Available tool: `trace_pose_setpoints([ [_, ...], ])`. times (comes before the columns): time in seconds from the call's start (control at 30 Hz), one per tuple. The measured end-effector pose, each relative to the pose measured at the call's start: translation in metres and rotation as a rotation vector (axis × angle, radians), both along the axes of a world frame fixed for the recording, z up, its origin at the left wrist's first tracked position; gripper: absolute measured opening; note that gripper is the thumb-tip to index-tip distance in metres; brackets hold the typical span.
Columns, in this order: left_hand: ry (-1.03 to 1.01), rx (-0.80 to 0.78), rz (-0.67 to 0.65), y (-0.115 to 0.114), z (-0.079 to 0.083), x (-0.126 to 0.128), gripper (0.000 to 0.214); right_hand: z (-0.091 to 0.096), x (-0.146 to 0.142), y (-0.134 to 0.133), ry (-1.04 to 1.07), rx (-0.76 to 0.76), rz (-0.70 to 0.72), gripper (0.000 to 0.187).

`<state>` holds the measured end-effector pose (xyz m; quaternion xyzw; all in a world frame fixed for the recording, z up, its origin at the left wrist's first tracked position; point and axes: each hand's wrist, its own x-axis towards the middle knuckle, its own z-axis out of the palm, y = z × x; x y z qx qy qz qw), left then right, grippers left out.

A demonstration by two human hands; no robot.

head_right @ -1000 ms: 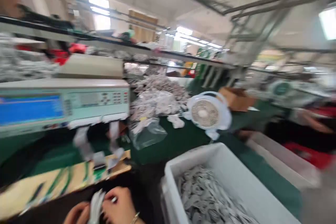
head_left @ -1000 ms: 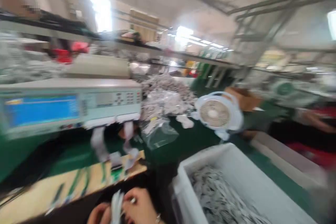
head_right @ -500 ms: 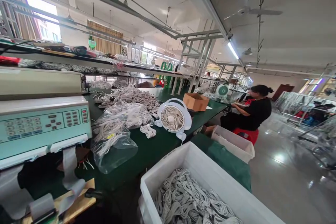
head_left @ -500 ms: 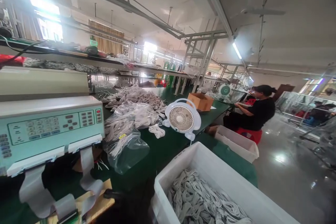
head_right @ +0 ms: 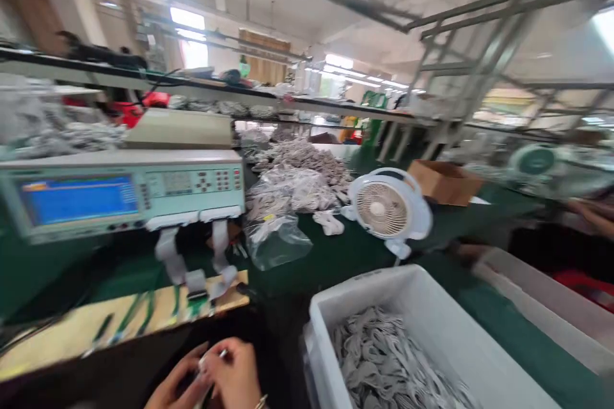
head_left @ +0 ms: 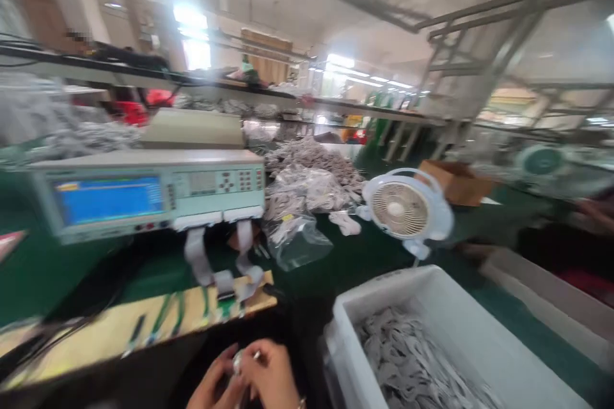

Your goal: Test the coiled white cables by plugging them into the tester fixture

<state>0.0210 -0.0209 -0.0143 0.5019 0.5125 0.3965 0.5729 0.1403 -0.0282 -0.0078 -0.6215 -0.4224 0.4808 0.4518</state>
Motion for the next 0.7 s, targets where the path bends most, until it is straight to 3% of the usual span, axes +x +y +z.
trace_pose_setpoints([
  [0.1,-0.04,-0.006,-0.005,0.006,0.004,-0.008,0.028,0.009,-0.002,0.003,0.127,0.061,0.113,0.029],
  [0.2,-0.151,-0.061,0.062,0.016,0.008,-0.006,0.03,0.027,-0.001,0.006,0.037,0.156,0.229,0.022],
  [0.3,-0.184,-0.008,0.169,0.025,0.007,0.001,0.031,0.036,0.0,0.01,-0.092,0.181,0.219,0.022],
  [0.37,-0.164,-0.02,0.196,0.031,0.004,0.004,0.033,0.034,0.0,0.017,-0.051,0.125,0.19,0.027],
  [0.57,-0.109,-0.14,0.101,0.042,0.008,-0.001,0.026,0.03,0.01,0.043,0.0,0.05,0.236,0.033],
  [0.7,-0.244,-0.255,0.031,0.045,0.021,-0.011,0.027,0.033,0.014,0.053,-0.035,0.045,0.247,0.031],
])
